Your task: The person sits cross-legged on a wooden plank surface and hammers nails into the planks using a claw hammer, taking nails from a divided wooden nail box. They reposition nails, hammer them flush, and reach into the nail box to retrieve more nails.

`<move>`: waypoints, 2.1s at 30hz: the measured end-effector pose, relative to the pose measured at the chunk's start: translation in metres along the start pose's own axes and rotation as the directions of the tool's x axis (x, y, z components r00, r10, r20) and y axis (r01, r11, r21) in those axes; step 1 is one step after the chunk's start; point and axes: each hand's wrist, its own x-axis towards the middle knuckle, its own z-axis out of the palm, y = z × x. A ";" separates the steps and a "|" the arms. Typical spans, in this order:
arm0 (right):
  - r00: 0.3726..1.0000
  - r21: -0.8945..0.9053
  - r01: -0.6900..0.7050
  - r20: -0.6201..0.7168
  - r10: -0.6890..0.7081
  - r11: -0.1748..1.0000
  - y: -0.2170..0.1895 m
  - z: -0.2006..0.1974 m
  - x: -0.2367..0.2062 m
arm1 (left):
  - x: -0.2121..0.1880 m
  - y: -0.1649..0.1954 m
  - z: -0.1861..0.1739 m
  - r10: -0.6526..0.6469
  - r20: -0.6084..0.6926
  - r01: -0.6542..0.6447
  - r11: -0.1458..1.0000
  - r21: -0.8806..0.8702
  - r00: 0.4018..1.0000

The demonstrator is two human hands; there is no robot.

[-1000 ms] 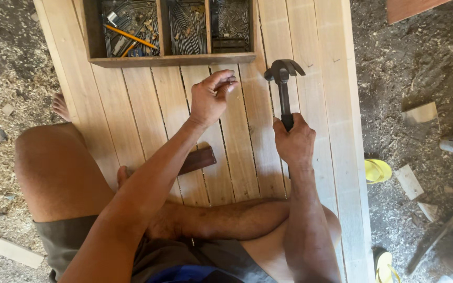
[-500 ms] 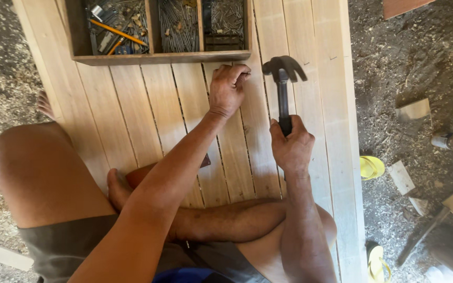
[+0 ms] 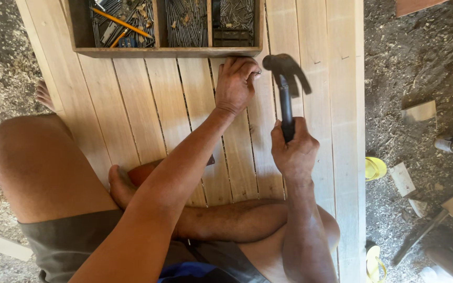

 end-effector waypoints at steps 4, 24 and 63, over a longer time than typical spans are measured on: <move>0.996 -0.065 -0.028 0.084 0.034 0.997 -0.002 0.003 0.004 | 0.002 0.000 0.000 0.033 -0.027 -0.031 0.997 0.070 0.999; 0.991 -0.002 0.093 -0.097 -0.093 0.996 -0.007 -0.007 -0.012 | 0.004 -0.004 0.003 0.023 0.084 -0.029 0.997 0.071 0.996; 0.979 -0.092 -0.093 0.175 0.108 0.991 0.012 0.019 0.018 | 0.141 -0.002 -0.045 0.102 0.081 -0.121 0.947 0.296 0.991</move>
